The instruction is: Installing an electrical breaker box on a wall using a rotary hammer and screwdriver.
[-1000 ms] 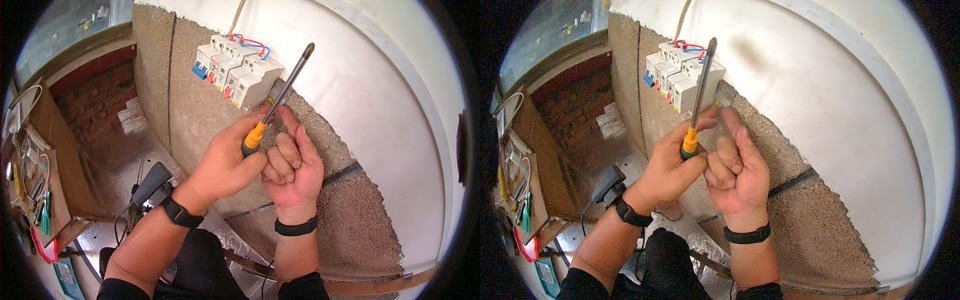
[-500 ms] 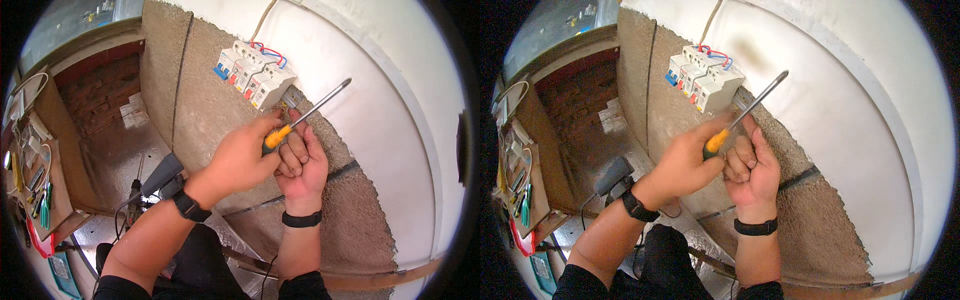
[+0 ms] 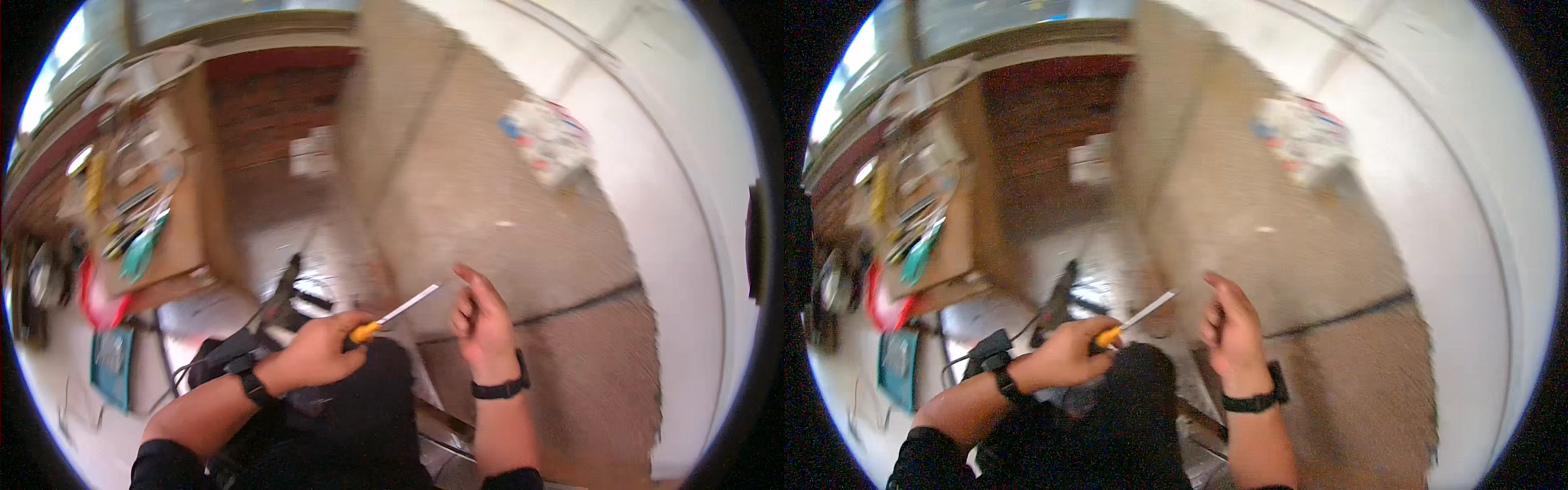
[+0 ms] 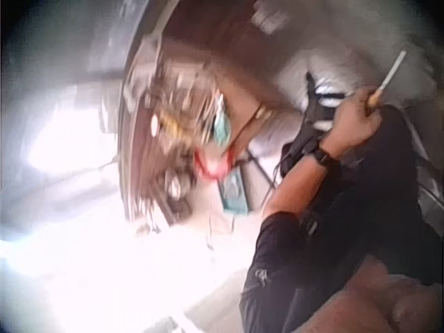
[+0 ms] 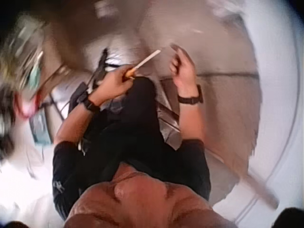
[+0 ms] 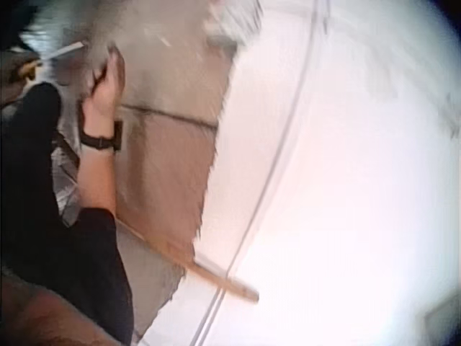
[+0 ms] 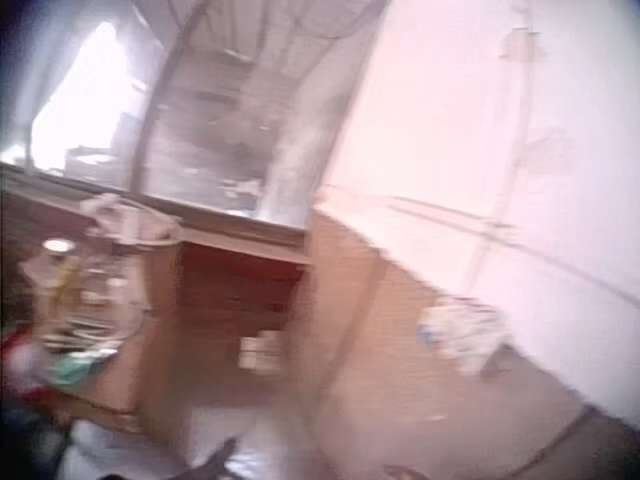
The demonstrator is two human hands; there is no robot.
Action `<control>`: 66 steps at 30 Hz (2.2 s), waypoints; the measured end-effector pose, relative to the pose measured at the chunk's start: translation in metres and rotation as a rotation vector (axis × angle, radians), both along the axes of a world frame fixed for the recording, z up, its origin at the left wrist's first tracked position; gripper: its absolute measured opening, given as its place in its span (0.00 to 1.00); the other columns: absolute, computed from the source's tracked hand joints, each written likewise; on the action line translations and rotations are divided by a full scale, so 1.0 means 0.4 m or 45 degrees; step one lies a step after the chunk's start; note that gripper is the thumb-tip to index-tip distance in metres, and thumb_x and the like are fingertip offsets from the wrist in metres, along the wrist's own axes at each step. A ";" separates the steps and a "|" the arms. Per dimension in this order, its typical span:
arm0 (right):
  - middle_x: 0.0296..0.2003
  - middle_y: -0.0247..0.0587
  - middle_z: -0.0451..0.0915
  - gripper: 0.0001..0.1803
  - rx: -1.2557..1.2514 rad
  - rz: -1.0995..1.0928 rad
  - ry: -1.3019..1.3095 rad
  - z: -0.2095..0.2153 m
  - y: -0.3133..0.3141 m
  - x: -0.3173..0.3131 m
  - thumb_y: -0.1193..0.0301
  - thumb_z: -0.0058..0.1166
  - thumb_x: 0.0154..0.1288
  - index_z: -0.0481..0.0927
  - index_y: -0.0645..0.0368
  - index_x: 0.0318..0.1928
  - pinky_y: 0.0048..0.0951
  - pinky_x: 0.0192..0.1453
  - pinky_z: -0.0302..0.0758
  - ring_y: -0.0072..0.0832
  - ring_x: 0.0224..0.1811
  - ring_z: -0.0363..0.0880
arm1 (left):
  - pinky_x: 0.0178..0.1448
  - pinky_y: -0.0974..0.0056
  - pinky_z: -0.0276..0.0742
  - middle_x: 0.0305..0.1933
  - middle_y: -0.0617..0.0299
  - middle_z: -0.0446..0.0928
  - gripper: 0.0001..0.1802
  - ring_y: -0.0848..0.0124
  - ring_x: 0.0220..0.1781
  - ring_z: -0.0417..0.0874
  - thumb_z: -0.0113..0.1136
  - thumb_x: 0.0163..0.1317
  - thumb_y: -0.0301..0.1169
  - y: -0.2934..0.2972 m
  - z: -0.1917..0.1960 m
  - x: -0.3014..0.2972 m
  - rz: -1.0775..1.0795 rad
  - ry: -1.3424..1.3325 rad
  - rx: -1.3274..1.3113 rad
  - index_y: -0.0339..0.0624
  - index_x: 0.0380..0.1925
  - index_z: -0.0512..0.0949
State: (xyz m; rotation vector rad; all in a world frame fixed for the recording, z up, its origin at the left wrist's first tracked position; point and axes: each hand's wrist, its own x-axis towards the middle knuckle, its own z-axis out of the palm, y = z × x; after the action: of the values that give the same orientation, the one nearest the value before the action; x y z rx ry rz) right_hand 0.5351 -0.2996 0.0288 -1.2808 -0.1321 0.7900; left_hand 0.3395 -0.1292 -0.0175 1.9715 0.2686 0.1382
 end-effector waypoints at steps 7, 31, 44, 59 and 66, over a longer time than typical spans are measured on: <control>0.26 0.34 0.75 0.17 -0.112 0.365 0.393 -0.202 0.056 -0.169 0.64 0.42 0.69 0.76 0.56 0.52 0.26 0.23 0.66 0.28 0.23 0.75 | 0.49 0.52 0.78 0.43 0.42 0.81 0.24 0.47 0.46 0.83 0.60 0.57 0.34 0.033 -0.084 -0.328 0.357 0.122 -0.023 0.38 0.53 0.75; 0.45 0.49 0.79 0.20 -0.341 0.909 -2.157 -0.158 0.727 -0.558 0.66 0.52 0.64 0.78 0.57 0.55 0.46 0.55 0.73 0.48 0.51 0.76 | 0.33 0.71 0.77 0.33 0.63 0.76 0.16 0.77 0.28 0.78 0.57 0.62 0.24 0.130 -0.121 -0.764 1.188 -0.025 -0.808 0.34 0.51 0.73; 0.37 0.44 0.79 0.12 -0.357 0.913 -2.410 -0.185 0.880 -0.601 0.70 0.53 0.62 0.81 0.50 0.46 0.46 0.50 0.71 0.44 0.45 0.78 | 0.33 0.68 0.75 0.27 0.66 0.75 0.12 0.77 0.27 0.77 0.61 0.58 0.25 0.392 -0.128 -0.791 1.517 -0.156 0.059 0.35 0.43 0.76; 0.37 0.45 0.79 0.11 -0.413 0.900 -2.319 -0.178 0.864 -0.583 0.68 0.56 0.61 0.82 0.50 0.45 0.47 0.51 0.72 0.46 0.46 0.77 | 0.47 0.47 0.77 0.38 0.50 0.81 0.14 0.51 0.46 0.82 0.62 0.57 0.32 0.778 -0.026 -0.567 1.161 0.365 0.977 0.46 0.45 0.79; 0.36 0.45 0.79 0.11 -0.330 0.862 -2.289 -0.194 0.866 -0.574 0.68 0.56 0.59 0.82 0.51 0.44 0.46 0.50 0.72 0.46 0.45 0.77 | 0.47 0.48 0.78 0.39 0.49 0.82 0.15 0.49 0.46 0.82 0.63 0.56 0.31 0.788 -0.039 -0.556 1.263 0.348 0.917 0.46 0.45 0.79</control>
State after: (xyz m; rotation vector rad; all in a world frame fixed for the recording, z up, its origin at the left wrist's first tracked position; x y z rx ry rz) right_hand 0.3056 0.0469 -0.0488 -1.8630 -2.0095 -0.0707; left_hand 0.1169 0.1862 -0.0332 2.3684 1.5411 0.6752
